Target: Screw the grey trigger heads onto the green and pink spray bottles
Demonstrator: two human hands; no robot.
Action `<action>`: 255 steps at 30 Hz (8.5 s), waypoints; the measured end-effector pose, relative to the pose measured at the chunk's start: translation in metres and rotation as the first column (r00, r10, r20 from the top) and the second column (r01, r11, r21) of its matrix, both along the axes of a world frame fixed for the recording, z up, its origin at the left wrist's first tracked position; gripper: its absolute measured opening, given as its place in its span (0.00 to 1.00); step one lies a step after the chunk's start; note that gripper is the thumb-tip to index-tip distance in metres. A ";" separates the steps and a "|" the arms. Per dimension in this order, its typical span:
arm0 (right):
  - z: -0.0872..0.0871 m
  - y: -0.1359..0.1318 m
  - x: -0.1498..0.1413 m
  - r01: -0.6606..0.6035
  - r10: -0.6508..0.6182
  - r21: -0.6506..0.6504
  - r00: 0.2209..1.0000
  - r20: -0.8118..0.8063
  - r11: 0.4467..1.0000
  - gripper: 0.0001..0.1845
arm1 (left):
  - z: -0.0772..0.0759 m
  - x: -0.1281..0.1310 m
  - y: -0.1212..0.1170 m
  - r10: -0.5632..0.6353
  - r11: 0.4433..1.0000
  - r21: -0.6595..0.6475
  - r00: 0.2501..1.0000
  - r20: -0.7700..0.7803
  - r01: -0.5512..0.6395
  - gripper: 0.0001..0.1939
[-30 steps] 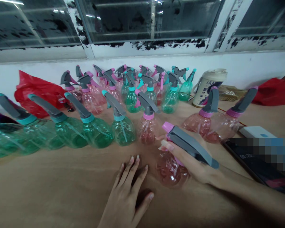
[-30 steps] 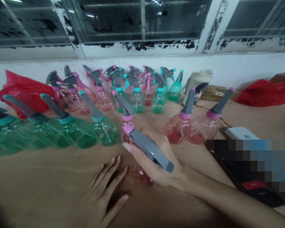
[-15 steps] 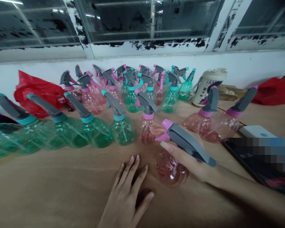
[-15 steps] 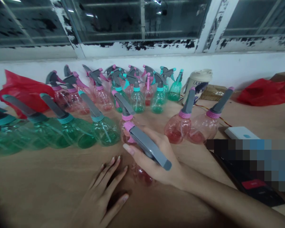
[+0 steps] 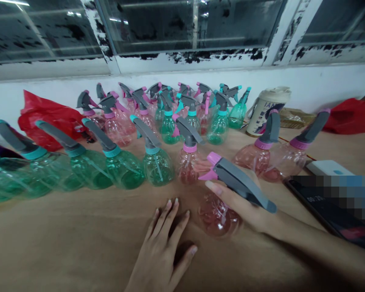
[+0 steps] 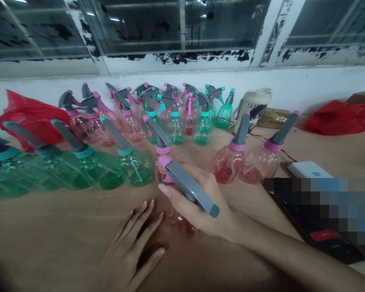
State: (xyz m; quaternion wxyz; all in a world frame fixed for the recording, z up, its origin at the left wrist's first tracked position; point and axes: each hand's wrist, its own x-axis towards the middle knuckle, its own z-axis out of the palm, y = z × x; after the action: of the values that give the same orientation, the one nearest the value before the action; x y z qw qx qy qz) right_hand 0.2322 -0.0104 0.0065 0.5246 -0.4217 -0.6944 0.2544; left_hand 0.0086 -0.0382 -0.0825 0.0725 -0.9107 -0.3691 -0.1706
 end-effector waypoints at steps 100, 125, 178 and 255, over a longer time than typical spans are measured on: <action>-0.013 -0.013 0.013 0.017 -0.005 -0.153 0.997 0.077 0.988 0.20 | 0.001 0.001 0.000 0.024 1.000 -0.011 1.000 0.000 -0.024 0.27; -0.019 0.020 0.049 0.515 -0.612 0.340 0.583 0.534 0.787 0.30 | -0.003 -0.002 0.006 -0.006 0.999 0.054 1.000 -0.013 0.006 0.27; -0.003 -0.046 0.069 0.098 -0.147 0.112 0.747 0.648 0.989 0.22 | 0.020 0.060 0.004 0.036 0.968 -0.251 0.969 0.245 0.028 0.48; 0.002 0.001 -0.002 -0.118 0.118 0.001 0.992 -0.044 0.993 0.06 | -0.001 0.002 -0.005 -0.004 0.985 0.172 0.998 -0.055 0.014 0.31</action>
State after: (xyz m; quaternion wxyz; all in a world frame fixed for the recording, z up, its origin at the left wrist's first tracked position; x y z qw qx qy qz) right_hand 0.2305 -0.0095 0.0085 0.5235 -0.3744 -0.7063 0.2948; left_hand 0.0111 -0.0436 -0.0837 0.1602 -0.9070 -0.3467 -0.1772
